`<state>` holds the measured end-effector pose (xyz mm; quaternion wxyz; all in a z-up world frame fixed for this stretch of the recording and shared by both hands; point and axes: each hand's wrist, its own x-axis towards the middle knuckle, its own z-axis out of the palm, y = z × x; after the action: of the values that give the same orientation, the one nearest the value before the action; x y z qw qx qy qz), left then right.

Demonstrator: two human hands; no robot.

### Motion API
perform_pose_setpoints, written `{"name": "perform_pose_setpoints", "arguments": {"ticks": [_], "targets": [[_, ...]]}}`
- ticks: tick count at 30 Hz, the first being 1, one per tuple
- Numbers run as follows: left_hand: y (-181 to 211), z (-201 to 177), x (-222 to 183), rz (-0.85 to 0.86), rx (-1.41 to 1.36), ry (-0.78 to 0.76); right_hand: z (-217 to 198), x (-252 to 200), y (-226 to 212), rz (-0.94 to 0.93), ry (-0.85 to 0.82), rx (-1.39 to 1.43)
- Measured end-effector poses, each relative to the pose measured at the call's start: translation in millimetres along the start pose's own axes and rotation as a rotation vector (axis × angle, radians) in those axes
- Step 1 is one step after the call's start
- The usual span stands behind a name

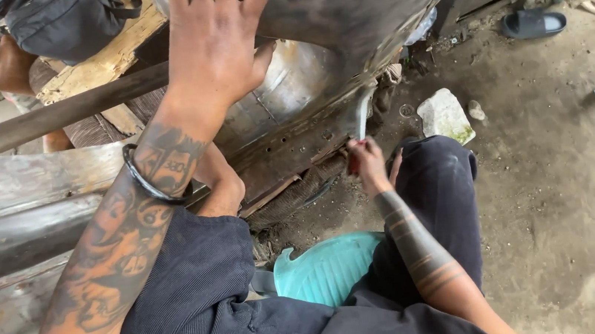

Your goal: The person is using a wire brush to scrape rust and old paint off a metal motorcycle frame.

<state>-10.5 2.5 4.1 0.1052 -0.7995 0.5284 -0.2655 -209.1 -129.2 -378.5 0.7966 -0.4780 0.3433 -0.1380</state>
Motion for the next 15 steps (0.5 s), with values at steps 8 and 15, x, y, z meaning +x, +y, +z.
{"name": "perform_pose_setpoints", "arguments": {"ticks": [8, 15], "targets": [[0, 1, -2, 0.000, 0.082, 0.014, 2, -5, -5, 0.064, -0.100, 0.039], [0, 6, -5, 0.013, 0.088, 0.074, 11, -12, -4, -0.008, 0.008, 0.063]]}}
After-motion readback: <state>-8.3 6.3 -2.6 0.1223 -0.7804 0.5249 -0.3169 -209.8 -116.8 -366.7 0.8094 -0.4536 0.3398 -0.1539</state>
